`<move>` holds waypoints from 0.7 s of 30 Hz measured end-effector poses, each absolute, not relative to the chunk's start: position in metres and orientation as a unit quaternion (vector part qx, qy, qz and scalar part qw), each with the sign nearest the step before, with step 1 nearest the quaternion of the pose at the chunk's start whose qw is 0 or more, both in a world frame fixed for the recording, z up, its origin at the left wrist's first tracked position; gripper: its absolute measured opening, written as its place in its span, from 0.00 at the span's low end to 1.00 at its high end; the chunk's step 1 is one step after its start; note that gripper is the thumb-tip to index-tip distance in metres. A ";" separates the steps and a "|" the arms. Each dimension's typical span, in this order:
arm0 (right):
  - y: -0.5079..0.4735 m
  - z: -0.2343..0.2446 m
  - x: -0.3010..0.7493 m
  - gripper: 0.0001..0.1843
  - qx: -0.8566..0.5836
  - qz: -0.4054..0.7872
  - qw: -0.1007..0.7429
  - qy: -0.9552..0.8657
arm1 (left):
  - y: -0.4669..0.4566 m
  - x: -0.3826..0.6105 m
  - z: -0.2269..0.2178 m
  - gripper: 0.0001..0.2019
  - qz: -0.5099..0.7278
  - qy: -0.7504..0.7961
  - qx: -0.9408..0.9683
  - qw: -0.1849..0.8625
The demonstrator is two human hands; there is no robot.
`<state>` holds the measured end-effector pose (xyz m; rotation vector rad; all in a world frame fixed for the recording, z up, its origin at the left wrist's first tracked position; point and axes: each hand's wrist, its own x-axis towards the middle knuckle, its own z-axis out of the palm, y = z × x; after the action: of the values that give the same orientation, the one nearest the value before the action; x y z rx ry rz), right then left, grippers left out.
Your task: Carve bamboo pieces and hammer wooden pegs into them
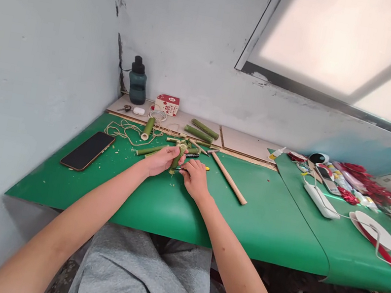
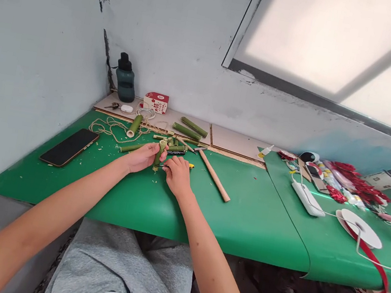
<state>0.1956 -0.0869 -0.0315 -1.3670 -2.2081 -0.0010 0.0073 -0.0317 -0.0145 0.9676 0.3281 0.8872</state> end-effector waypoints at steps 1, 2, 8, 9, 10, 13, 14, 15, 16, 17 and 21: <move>-0.088 -0.031 0.196 0.09 -0.505 -0.002 0.270 -0.820 | -0.032 0.007 -0.015 0.25 0.410 0.153 0.450 0.779; -0.089 -0.030 0.195 0.09 -0.502 -0.003 0.270 -0.821 | -0.031 0.006 -0.014 0.25 0.409 0.154 0.452 0.777; -0.094 -0.027 0.194 0.08 -0.486 -0.004 0.258 -0.835 | -0.031 0.004 -0.014 0.25 0.403 0.153 0.455 0.779; -0.094 -0.027 0.194 0.08 -0.484 -0.004 0.254 -0.837 | -0.032 0.004 -0.014 0.25 0.401 0.152 0.455 0.780; -0.093 -0.028 0.195 0.09 -0.483 -0.004 0.250 -0.839 | -0.032 0.005 -0.014 0.25 0.400 0.151 0.454 0.781; -0.092 -0.030 0.195 0.09 -0.488 -0.009 0.240 -0.839 | -0.031 0.005 -0.015 0.25 0.398 0.149 0.453 0.784; -0.092 -0.031 0.195 0.09 -0.491 -0.011 0.238 -0.838 | -0.031 0.006 -0.015 0.25 0.398 0.149 0.453 0.784; -0.092 -0.032 0.195 0.09 -0.495 -0.013 0.236 -0.836 | -0.031 0.006 -0.016 0.25 0.398 0.148 0.453 0.784; -0.091 -0.033 0.194 0.09 -0.499 -0.015 0.234 -0.834 | -0.031 0.006 -0.017 0.25 0.399 0.148 0.452 0.784; -0.091 -0.033 0.194 0.09 -0.502 -0.016 0.232 -0.833 | -0.030 0.005 -0.017 0.25 0.399 0.147 0.451 0.784; -0.088 -0.031 0.192 0.09 -0.507 -0.018 0.224 -0.832 | -0.031 0.004 -0.015 0.25 0.401 0.144 0.449 0.786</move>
<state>0.1925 -0.0875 -0.0313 -1.3986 -2.2981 -0.0497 0.0037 -0.0306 -0.0150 0.9672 0.3111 0.8651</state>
